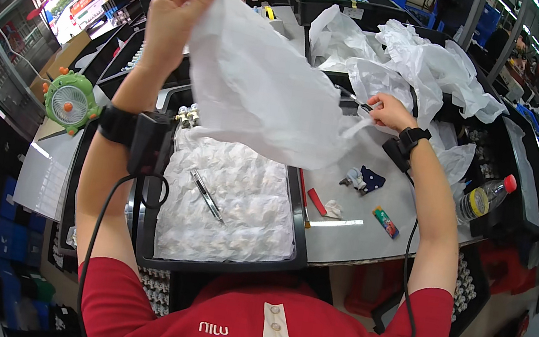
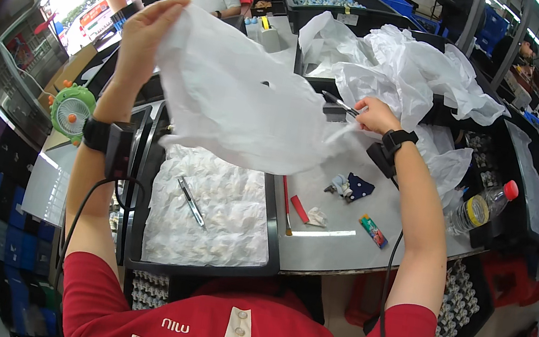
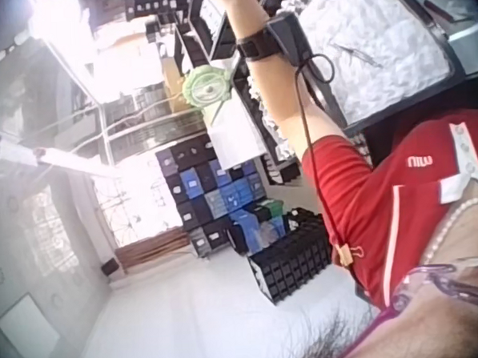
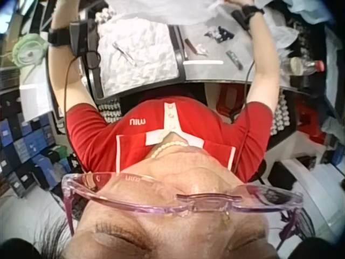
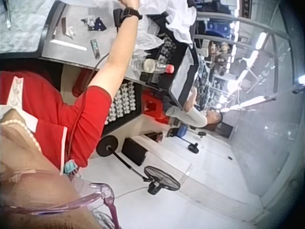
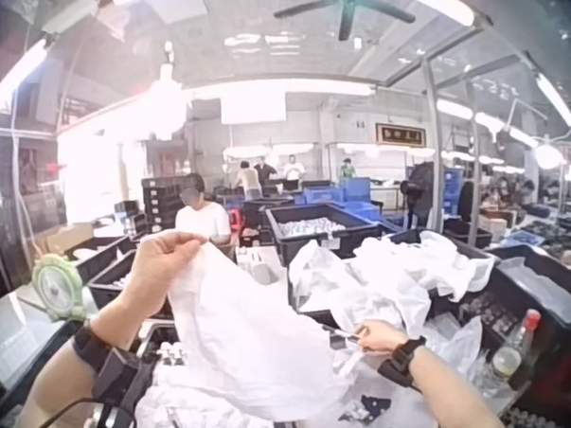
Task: Inspecting and assembling small plastic and metal components at a manufacturing workstation.
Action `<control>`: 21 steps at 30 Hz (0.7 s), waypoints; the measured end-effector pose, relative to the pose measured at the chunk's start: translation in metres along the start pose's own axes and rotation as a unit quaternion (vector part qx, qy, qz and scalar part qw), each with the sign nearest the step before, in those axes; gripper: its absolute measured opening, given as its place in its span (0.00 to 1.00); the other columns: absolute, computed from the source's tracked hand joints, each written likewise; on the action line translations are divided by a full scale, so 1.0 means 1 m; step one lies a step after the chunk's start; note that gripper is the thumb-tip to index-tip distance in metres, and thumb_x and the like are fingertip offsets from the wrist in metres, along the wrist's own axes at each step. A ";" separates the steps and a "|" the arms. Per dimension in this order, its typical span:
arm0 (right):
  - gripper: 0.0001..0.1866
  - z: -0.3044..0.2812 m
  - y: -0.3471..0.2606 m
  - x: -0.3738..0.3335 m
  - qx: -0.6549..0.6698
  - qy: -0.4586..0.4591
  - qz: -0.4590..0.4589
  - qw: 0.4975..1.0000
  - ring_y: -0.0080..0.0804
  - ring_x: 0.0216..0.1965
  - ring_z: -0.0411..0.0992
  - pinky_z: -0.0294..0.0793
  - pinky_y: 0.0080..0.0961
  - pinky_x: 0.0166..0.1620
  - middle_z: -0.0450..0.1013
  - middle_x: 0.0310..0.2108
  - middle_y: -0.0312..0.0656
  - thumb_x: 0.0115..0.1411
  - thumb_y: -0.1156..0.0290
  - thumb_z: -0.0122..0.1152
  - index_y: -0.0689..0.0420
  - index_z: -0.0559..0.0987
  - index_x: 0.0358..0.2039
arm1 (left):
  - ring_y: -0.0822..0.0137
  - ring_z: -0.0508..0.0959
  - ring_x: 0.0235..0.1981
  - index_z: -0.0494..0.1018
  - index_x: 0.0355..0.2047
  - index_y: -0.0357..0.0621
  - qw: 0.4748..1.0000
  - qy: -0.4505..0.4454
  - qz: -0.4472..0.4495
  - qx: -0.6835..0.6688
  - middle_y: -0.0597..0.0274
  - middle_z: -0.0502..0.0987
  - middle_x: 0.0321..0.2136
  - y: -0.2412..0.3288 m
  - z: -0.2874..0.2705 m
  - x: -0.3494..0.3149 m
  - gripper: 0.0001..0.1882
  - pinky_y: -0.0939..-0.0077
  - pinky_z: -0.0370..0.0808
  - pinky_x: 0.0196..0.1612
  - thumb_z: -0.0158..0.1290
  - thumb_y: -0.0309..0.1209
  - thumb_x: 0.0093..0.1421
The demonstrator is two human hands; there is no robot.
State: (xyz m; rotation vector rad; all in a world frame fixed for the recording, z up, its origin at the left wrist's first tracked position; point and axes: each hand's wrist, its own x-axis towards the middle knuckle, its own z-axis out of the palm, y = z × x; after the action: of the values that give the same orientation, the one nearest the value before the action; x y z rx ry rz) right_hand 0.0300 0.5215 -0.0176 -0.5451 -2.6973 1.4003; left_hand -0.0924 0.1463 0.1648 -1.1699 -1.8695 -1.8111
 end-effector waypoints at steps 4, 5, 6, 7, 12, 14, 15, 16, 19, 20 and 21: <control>0.15 0.014 0.015 0.007 -0.062 0.036 -0.011 0.997 0.29 0.24 0.74 0.71 0.23 0.28 0.75 0.24 0.44 0.47 0.79 0.55 0.60 0.74 0.38 | 0.78 0.76 0.31 0.76 0.41 0.39 0.998 0.023 -0.004 -0.053 0.64 0.78 0.33 0.013 -0.049 0.003 0.11 0.88 0.71 0.37 0.52 0.28 0.58; 0.14 0.019 0.018 0.009 -0.100 0.038 -0.010 0.994 0.32 0.24 0.75 0.71 0.25 0.29 0.75 0.24 0.45 0.46 0.79 0.55 0.60 0.74 0.37 | 0.78 0.76 0.32 0.76 0.41 0.39 0.998 0.030 -0.023 -0.058 0.64 0.78 0.33 0.018 -0.061 0.001 0.11 0.88 0.71 0.38 0.52 0.27 0.58; 0.14 0.023 0.025 0.011 -0.138 0.040 -0.009 0.990 0.34 0.24 0.75 0.72 0.26 0.31 0.75 0.25 0.47 0.46 0.79 0.54 0.59 0.74 0.36 | 0.78 0.76 0.33 0.75 0.41 0.38 0.996 0.036 -0.042 -0.064 0.63 0.78 0.34 0.020 -0.068 -0.001 0.11 0.87 0.71 0.39 0.52 0.27 0.58; 0.14 0.026 0.032 0.013 -0.164 0.037 -0.017 0.986 0.41 0.29 0.75 0.72 0.31 0.36 0.75 0.29 0.51 0.46 0.79 0.54 0.59 0.74 0.36 | 0.78 0.76 0.33 0.75 0.41 0.38 0.997 0.038 -0.043 -0.060 0.63 0.78 0.34 0.020 -0.071 -0.003 0.11 0.87 0.71 0.39 0.52 0.27 0.58; 0.14 0.044 0.013 0.008 -0.343 0.038 -0.048 0.937 0.47 0.43 0.71 0.70 0.35 0.45 0.73 0.37 0.54 0.47 0.76 0.56 0.60 0.75 0.37 | 0.77 0.75 0.37 0.74 0.42 0.35 0.996 -0.015 -0.044 -0.079 0.61 0.77 0.38 0.018 -0.076 -0.018 0.13 0.87 0.70 0.43 0.52 0.27 0.58; 0.17 0.053 -0.019 -0.003 -0.210 0.098 -0.194 0.953 0.44 0.46 0.70 0.68 0.31 0.48 0.71 0.40 0.54 0.47 0.72 0.60 0.61 0.74 0.40 | 0.76 0.75 0.37 0.74 0.42 0.35 0.995 -0.022 -0.043 -0.087 0.61 0.77 0.38 0.027 -0.076 -0.025 0.13 0.86 0.70 0.43 0.52 0.26 0.58; 0.19 0.064 -0.041 -0.008 -0.061 0.083 -0.203 0.974 0.39 0.46 0.69 0.67 0.29 0.48 0.71 0.42 0.52 0.47 0.71 0.61 0.62 0.73 0.42 | 0.76 0.75 0.37 0.74 0.43 0.35 0.994 -0.023 -0.044 -0.094 0.61 0.77 0.38 0.031 -0.078 -0.030 0.13 0.86 0.70 0.43 0.52 0.26 0.58; 0.22 0.090 -0.056 0.007 0.104 0.038 -0.201 0.973 0.34 0.47 0.68 0.67 0.27 0.48 0.70 0.44 0.50 0.48 0.70 0.62 0.63 0.72 0.44 | 0.76 0.75 0.37 0.74 0.43 0.35 0.994 -0.018 -0.069 -0.080 0.60 0.77 0.38 0.024 -0.079 -0.032 0.13 0.86 0.70 0.43 0.52 0.26 0.58; 0.21 0.121 -0.097 -0.006 0.177 0.034 -0.257 0.950 0.28 0.44 0.69 0.68 0.25 0.46 0.72 0.41 0.45 0.49 0.66 0.63 0.62 0.73 0.43 | 0.75 0.75 0.39 0.73 0.44 0.35 0.994 -0.013 -0.068 -0.087 0.59 0.76 0.39 0.035 -0.082 -0.048 0.13 0.84 0.70 0.45 0.52 0.26 0.58; 0.21 0.120 -0.104 -0.010 0.176 0.033 -0.260 0.949 0.28 0.44 0.69 0.68 0.25 0.46 0.72 0.41 0.45 0.49 0.66 0.63 0.62 0.73 0.43 | 0.75 0.74 0.40 0.73 0.44 0.34 0.993 -0.012 -0.065 -0.093 0.59 0.76 0.39 0.038 -0.084 -0.053 0.13 0.84 0.69 0.46 0.52 0.25 0.58; 0.20 0.122 -0.110 -0.015 0.084 0.021 -0.284 0.955 0.27 0.42 0.70 0.69 0.24 0.45 0.73 0.40 0.42 0.50 0.65 0.62 0.61 0.74 0.42 | 0.75 0.74 0.42 0.73 0.44 0.34 0.994 -0.007 -0.062 -0.087 0.59 0.76 0.40 0.043 -0.088 -0.058 0.14 0.83 0.68 0.48 0.52 0.25 0.58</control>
State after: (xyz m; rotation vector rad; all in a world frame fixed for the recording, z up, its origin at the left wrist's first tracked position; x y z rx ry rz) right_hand -0.0124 0.3636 0.0008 0.2036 -2.3785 1.3933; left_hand -0.0533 0.0394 0.1694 -1.1480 -1.8608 -2.0732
